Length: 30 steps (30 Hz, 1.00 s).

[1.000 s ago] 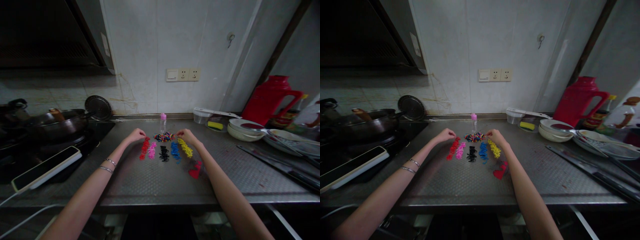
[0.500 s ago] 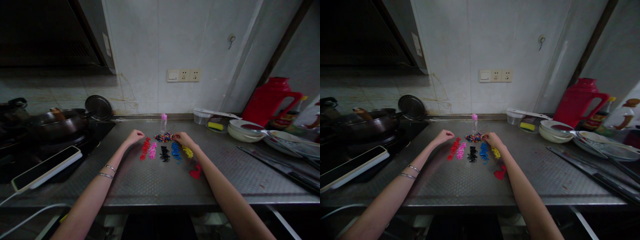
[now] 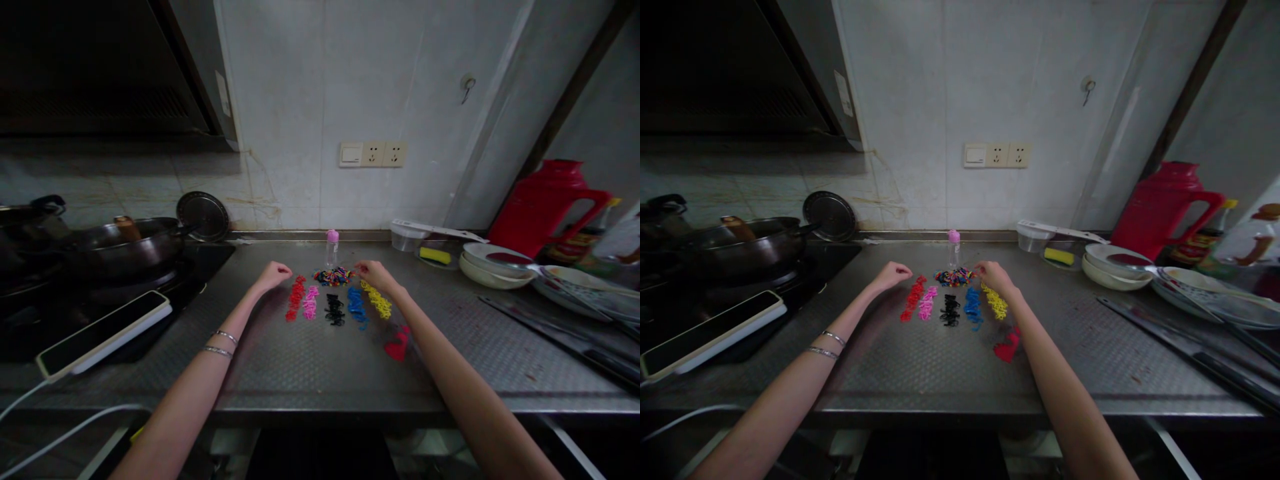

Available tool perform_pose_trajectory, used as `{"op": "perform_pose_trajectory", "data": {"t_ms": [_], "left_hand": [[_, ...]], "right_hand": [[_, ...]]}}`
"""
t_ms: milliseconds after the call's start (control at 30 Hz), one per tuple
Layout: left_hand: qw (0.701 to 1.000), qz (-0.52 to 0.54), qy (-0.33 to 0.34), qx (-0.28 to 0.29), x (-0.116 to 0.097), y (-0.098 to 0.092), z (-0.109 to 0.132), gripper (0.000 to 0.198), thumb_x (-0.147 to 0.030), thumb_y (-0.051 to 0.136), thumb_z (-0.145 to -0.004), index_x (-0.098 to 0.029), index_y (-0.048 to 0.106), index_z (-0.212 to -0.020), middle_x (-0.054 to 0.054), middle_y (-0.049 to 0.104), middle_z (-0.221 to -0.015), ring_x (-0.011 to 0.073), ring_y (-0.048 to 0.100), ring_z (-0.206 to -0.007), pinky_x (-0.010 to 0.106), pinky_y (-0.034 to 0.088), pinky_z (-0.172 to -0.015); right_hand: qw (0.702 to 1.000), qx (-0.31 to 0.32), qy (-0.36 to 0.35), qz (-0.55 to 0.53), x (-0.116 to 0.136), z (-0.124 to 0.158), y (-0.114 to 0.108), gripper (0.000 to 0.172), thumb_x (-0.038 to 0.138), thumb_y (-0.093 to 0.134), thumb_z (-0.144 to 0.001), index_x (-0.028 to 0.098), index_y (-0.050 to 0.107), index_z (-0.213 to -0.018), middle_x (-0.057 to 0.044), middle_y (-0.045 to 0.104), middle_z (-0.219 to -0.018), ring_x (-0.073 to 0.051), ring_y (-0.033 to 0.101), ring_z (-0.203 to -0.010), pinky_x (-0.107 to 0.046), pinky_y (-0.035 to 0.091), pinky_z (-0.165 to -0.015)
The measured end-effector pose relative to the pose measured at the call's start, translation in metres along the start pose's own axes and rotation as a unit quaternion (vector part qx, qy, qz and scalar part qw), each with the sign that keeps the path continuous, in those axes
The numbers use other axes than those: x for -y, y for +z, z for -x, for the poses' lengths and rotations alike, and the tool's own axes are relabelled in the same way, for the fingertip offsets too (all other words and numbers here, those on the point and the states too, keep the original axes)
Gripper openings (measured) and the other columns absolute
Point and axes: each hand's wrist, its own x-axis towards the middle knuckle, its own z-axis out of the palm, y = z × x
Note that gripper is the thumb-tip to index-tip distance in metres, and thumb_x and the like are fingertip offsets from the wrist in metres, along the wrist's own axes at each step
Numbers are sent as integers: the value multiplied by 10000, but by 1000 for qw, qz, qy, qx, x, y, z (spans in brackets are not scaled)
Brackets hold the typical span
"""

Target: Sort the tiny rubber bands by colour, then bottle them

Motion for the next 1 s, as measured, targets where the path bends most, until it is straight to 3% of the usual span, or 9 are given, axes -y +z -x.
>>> {"op": "perform_pose_trajectory", "data": {"t_ms": [200, 433, 600, 767, 1000], "left_hand": [[1000, 2, 0, -4, -1, 0, 0, 189, -228, 566, -663, -126, 699, -750, 58, 700, -768, 168, 621, -734, 242, 447, -688], [1000, -4, 0, -6, 3, 2, 1, 214, -201, 543, -668, -94, 697, -772, 76, 697, -775, 172, 616, -732, 243, 444, -690], [1000, -15, 4, -3, 6, 5, 2, 231, -192, 525, -664, -86, 701, -768, 70, 693, -746, 176, 608, -720, 240, 434, -663], [1000, -15, -1, -3, 7, 6, 2, 239, -193, 528, -662, -83, 703, -783, 73, 693, -758, 173, 606, -723, 239, 426, -663], [1000, -20, 2, -2, 2, 9, 4, 246, -216, 531, -671, -87, 707, -785, 74, 692, -751, 155, 596, -671, 233, 419, -632]], "right_hand": [[999, 7, -39, -33, 36, -13, 2, 309, 133, 496, -739, 137, 662, -1000, -56, 673, -764, -128, 580, -670, -190, 410, -622], [992, 57, -105, -33, 110, -34, 34, 335, 120, 489, -748, 161, 652, -1037, -57, 684, -825, -127, 594, -705, -174, 399, -607], [987, 103, -127, -5, 138, -41, 53, 335, 143, 511, -747, 182, 653, -1049, -62, 688, -891, -148, 609, -809, -184, 411, -690], [986, 102, -127, -18, 128, -38, 50, 339, 149, 533, -742, 159, 646, -1061, -67, 689, -879, -147, 613, -782, -191, 418, -685], [996, 14, -63, -66, 73, -22, 17, 297, 176, 524, -753, 136, 662, -1013, -62, 687, -822, -135, 599, -706, -201, 426, -649]]}}
